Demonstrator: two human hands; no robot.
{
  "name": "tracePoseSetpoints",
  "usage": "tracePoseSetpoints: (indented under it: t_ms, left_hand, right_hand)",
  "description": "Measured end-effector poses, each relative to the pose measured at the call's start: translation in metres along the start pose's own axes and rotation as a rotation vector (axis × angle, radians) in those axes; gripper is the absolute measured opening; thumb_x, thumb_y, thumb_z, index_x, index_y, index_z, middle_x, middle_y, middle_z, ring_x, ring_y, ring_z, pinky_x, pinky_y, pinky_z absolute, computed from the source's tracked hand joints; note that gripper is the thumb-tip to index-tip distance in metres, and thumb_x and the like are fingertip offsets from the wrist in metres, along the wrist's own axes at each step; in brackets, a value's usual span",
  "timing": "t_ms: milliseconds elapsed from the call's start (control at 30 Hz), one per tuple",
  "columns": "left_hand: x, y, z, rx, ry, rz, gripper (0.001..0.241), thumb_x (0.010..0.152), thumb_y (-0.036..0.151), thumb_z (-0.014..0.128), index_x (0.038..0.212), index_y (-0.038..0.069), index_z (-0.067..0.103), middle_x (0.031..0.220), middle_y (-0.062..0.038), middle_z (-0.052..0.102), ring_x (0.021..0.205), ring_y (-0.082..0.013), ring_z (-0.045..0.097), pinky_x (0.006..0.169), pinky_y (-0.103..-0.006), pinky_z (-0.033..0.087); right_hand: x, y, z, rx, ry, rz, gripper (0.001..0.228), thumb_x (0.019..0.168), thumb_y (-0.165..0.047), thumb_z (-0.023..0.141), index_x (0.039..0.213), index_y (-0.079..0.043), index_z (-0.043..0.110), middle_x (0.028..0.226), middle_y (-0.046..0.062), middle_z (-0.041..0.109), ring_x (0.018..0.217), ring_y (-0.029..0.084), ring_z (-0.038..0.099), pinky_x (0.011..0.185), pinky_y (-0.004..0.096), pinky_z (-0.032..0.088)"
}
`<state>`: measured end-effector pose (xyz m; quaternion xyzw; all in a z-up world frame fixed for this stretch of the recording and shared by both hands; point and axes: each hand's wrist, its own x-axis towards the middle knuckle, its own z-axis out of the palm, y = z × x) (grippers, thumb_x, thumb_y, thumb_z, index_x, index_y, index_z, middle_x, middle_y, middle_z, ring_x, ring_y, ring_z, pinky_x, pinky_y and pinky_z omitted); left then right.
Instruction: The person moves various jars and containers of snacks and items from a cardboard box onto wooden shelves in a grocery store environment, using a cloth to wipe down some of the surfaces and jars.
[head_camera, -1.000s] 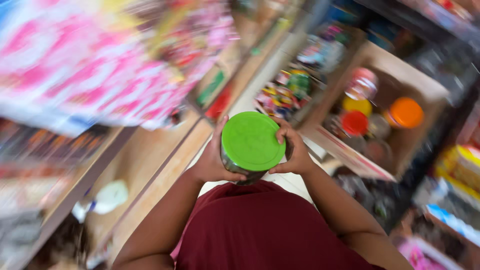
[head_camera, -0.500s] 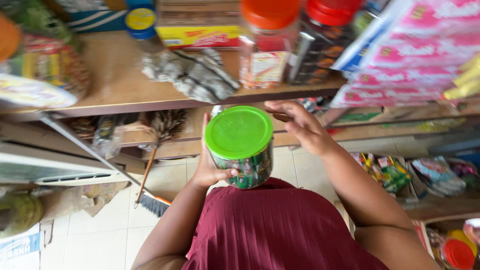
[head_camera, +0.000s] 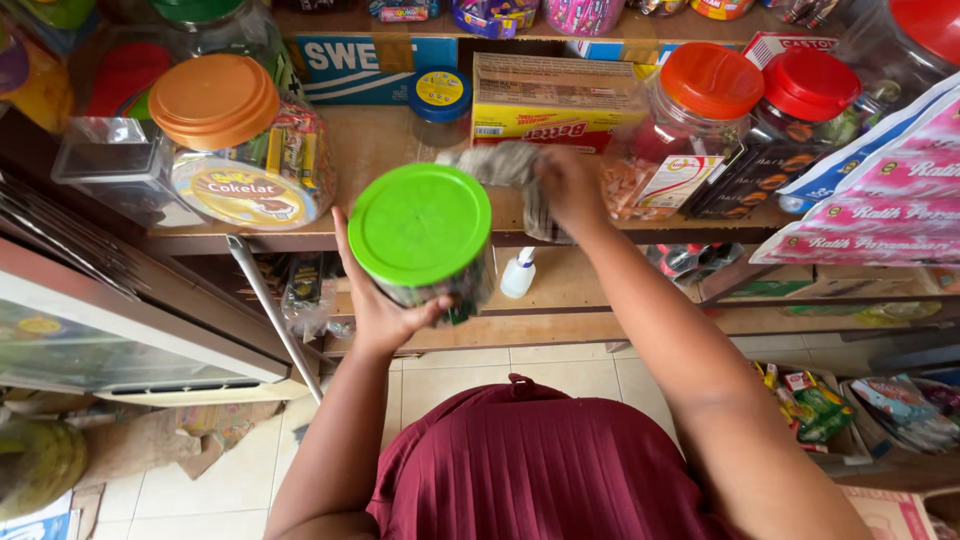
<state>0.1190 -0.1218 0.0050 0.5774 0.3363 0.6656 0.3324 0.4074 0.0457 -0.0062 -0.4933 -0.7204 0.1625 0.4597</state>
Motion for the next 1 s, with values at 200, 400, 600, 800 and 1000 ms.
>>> tracePoseSetpoints:
  t_ms: [200, 400, 600, 800, 1000]
  left_hand:
    - [0.046, -0.034, 0.000, 0.194, 0.021, 0.092, 0.150, 0.066, 0.042, 0.099, 0.169, 0.005, -0.003, 0.163, -0.025, 0.042, 0.147, -0.0333, 0.049, 0.131, -0.0473, 0.037]
    - [0.059, -0.051, 0.019, 0.314, -0.035, 0.123, 0.143, 0.060, 0.040, 0.101, 0.165, -0.001, 0.011, 0.155, -0.027, 0.046, 0.144, -0.0366, 0.052, 0.124, -0.0463, 0.042]
    - [0.065, -0.069, 0.017, 0.224, -0.170, 0.181, 0.130, 0.066, 0.039, 0.103, 0.160, -0.002, 0.021, 0.157, -0.023, 0.046, 0.147, -0.0353, 0.053, 0.123, -0.0435, 0.046]
    - [0.059, -0.081, 0.014, 0.179, -0.122, 0.131, 0.137, 0.061, 0.036, 0.101, 0.161, -0.003, 0.017, 0.160, -0.025, 0.038, 0.151, -0.0368, 0.044, 0.126, -0.0451, 0.039]
    - [0.057, -0.084, 0.016, 0.258, -0.100, 0.102, 0.142, 0.057, 0.037, 0.104, 0.161, -0.002, 0.016, 0.160, -0.024, 0.037, 0.150, -0.0357, 0.043, 0.128, -0.0441, 0.036]
  right_hand:
    - [-0.025, -0.062, -0.070, 0.339, 0.497, -0.133, 0.011, 0.112, -0.013, 0.062, 0.110, -0.002, 0.061, 0.106, -0.001, 0.058, 0.099, 0.009, 0.053, 0.092, 0.026, 0.047]
    - [-0.011, -0.128, -0.045, -0.001, 0.346, -0.386, 0.023, 0.102, -0.021, 0.071, 0.099, -0.005, 0.056, 0.128, 0.011, 0.059, 0.120, 0.022, 0.055, 0.108, 0.038, 0.045]
    - [0.006, -0.173, 0.030, -0.516, -0.347, -0.596, 0.062, 0.090, -0.055, 0.067, 0.145, -0.028, 0.054, 0.160, 0.014, 0.038, 0.145, 0.045, 0.031, 0.112, 0.073, 0.027]
    - [0.051, -0.167, 0.055, -0.672, -0.563, -0.346, 0.060, 0.098, -0.068, 0.046, 0.149, -0.036, 0.050, 0.161, 0.008, 0.039, 0.146, 0.045, 0.033, 0.110, 0.072, 0.028]
    - [0.084, -0.139, 0.047, -0.576, -0.549, 0.021, 0.057, 0.100, -0.064, 0.047, 0.136, -0.023, 0.063, 0.129, 0.018, 0.066, 0.116, 0.041, 0.063, 0.098, 0.054, 0.049]
